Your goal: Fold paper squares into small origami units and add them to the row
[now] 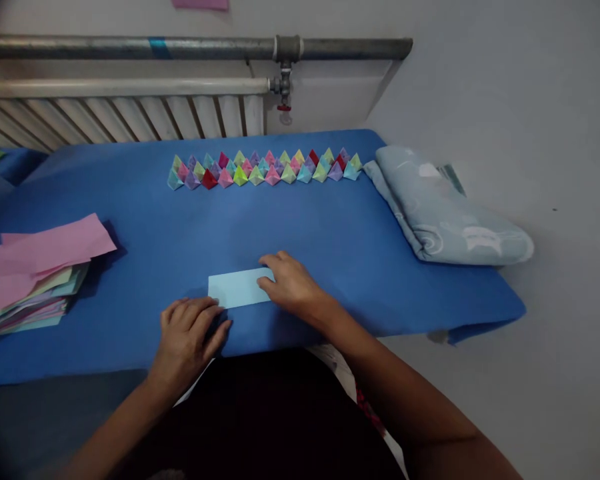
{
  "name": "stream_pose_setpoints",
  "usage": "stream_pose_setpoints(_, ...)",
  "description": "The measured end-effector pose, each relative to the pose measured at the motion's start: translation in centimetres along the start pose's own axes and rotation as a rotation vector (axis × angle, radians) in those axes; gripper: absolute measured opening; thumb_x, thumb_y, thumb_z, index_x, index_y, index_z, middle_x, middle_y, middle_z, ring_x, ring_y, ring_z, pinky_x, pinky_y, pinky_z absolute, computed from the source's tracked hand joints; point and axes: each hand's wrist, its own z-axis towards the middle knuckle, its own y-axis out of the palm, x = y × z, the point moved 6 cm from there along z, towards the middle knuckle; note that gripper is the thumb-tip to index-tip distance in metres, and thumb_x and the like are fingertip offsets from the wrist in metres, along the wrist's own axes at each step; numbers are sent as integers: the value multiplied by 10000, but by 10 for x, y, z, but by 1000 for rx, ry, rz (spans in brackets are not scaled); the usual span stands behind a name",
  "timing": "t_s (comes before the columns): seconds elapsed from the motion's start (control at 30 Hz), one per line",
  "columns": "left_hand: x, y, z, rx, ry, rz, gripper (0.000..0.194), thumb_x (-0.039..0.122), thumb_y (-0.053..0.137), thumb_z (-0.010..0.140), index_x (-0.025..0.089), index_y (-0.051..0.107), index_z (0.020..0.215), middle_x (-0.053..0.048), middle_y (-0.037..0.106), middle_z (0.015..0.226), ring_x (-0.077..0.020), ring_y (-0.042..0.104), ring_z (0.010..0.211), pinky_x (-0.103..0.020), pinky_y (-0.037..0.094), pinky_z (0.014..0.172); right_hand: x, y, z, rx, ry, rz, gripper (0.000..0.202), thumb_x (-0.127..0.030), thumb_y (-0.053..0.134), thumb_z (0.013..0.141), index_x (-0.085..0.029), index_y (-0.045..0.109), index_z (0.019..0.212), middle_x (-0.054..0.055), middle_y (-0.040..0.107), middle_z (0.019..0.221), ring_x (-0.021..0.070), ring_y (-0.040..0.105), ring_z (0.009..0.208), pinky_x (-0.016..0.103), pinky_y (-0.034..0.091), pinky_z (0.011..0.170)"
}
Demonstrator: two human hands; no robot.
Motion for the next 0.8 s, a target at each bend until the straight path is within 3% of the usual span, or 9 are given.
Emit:
stream_pose_setpoints(0.17,11,6,9,-15,74,-54,217,285,589,897,156,609,1071,-103,679,1103,-245,586,1025,-452,370,982,4,3,-9,-5,15,11,280,-189,542,867,-135,666,1113,75,684,924,175,613,814,296,460,771)
stream_pose_setpoints(0.33,16,13,13,-54,89,-72,181,284,584,900,156,623,1021,-100,677,1095,-247,576,1020,-446,382,963,-10,-1,-1,115,-143,-208,310,-291,571,888,-168,654,1160,128,613,1221,282,539,1092,422,395,921)
stream_pose_setpoints(0.57,10,10,6,5,66,-85,177,273,612,882,161,615,1019,-92,673,1077,-250,577,1006,-457,397,949,-14,0,7,-152,-126,-111,403,-347,598,860,-136,629,1202,97,675,1053,208,616,911,295,432,804)
stream_pose_setpoints(0.8,18,10,8,-22,179,-163,335,357,643,857,141,578,1103,-125,661,1095,-266,577,1008,-458,425,909,-11,6,-15,-237,-50,-37,270,-243,551,829,-201,672,1067,6,682,765,158,587,698,257,360,625)
